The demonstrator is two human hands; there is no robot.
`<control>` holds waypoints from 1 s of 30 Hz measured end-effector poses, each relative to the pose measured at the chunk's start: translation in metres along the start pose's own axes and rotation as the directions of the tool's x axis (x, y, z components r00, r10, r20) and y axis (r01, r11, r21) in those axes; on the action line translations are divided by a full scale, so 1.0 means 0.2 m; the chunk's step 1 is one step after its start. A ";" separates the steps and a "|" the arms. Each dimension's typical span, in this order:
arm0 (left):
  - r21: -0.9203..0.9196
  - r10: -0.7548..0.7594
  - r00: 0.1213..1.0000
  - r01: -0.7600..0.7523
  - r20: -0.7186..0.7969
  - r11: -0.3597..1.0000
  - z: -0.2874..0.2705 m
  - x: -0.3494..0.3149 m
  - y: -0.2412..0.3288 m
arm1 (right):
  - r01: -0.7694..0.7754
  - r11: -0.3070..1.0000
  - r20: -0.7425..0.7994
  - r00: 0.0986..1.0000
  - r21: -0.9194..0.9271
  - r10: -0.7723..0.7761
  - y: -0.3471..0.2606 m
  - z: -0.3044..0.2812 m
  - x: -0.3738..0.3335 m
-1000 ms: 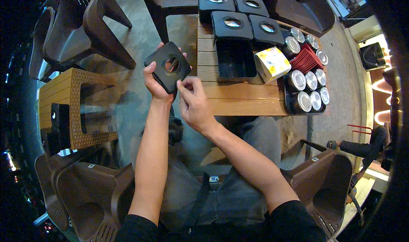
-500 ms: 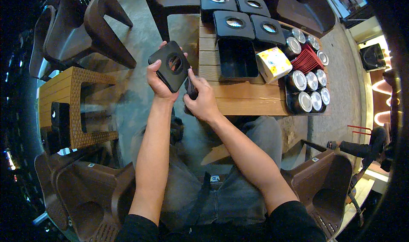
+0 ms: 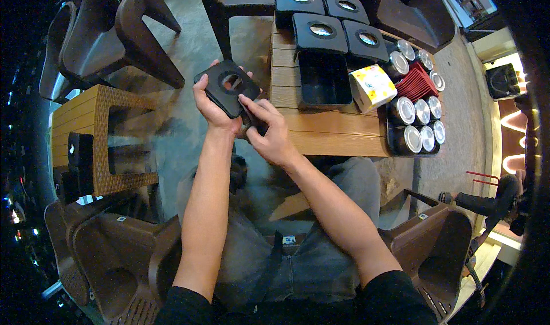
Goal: The person assembles black tissue dispensers by inserting tissue packs into the containers and closing the lids. They wipe the dispensers with a cloth, open and close the lids, and place the finished units on a nearby table.
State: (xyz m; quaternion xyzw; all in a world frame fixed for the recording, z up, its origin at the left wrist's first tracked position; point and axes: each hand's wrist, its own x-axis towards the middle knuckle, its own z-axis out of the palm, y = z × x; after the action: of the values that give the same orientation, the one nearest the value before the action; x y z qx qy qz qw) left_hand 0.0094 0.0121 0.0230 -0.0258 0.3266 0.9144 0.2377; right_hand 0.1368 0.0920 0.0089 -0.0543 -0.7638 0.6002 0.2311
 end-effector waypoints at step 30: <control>-0.023 -0.086 0.994 0.088 0.070 0.996 -0.05 0.01 -0.05 | -0.046 0.928 -0.035 0.999 -0.370 0.036 0.02 -0.04 0.00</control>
State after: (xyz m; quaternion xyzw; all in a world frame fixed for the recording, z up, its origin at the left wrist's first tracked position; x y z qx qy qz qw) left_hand 0.0108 0.0149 0.0088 -0.0117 0.3050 0.9077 0.2880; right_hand 0.1386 0.1002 0.0068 -0.1211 -0.8587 0.4493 0.2146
